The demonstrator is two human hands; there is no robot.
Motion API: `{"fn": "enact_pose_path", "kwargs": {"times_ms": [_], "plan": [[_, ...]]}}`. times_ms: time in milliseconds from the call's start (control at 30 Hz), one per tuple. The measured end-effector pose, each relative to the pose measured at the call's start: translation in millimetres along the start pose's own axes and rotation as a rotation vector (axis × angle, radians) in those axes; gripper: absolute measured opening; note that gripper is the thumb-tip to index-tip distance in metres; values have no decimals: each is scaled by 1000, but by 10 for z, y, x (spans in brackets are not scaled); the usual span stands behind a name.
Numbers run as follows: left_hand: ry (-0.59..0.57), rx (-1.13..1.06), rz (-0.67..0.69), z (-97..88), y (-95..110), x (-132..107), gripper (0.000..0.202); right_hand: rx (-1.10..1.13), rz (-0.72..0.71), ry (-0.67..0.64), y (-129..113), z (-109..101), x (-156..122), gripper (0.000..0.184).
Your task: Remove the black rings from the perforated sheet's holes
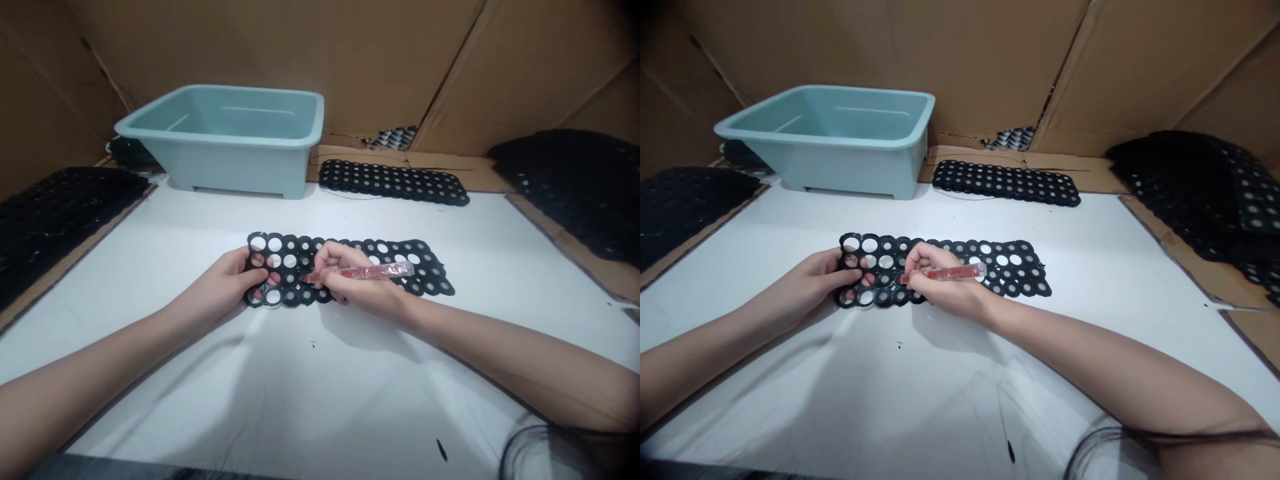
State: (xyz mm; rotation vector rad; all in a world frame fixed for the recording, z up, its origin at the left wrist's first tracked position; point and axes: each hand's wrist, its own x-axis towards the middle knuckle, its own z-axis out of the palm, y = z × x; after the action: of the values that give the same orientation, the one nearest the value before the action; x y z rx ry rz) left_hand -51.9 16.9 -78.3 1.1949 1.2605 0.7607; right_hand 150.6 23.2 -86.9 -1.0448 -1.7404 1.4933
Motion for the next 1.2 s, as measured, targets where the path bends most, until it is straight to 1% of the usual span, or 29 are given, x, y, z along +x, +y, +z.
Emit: {"fn": "enact_pose_path", "kwargs": {"times_ms": [100, 300, 533, 733, 800, 900, 1000, 1100, 1200], "plan": [[-25, -2, 23, -13, -22, 10, 11, 24, 30, 15, -26, 7, -3, 4], [-27, 1, 38, -19, -43, 20, 13, 64, 48, 45, -47, 11, -5, 5], [-63, 88, 76, -51, -41, 11, 11, 70, 22, 14, -1, -12, -2, 3], [-133, 220, 72, -71, -28, -1, 26, 59, -36, -36, 18, -1, -35, 5], [-138, 274, 55, -63, -29, 0, 27, 40, -52, -57, 26, 7, -45, 5], [-108, 308, 57, -41, -30, -3, 25, 6, -109, -83, 31, 16, -51, 4], [-30, 311, 62, -10, -36, -21, 25, -43, -150, -85, 27, 34, -51, 3], [57, 265, 54, 39, -57, -62, 23, -152, -161, -28, 19, 84, -60, 5], [122, 161, 84, 90, -79, -108, 21, -249, -183, 45, 11, 152, -77, 10]]}}
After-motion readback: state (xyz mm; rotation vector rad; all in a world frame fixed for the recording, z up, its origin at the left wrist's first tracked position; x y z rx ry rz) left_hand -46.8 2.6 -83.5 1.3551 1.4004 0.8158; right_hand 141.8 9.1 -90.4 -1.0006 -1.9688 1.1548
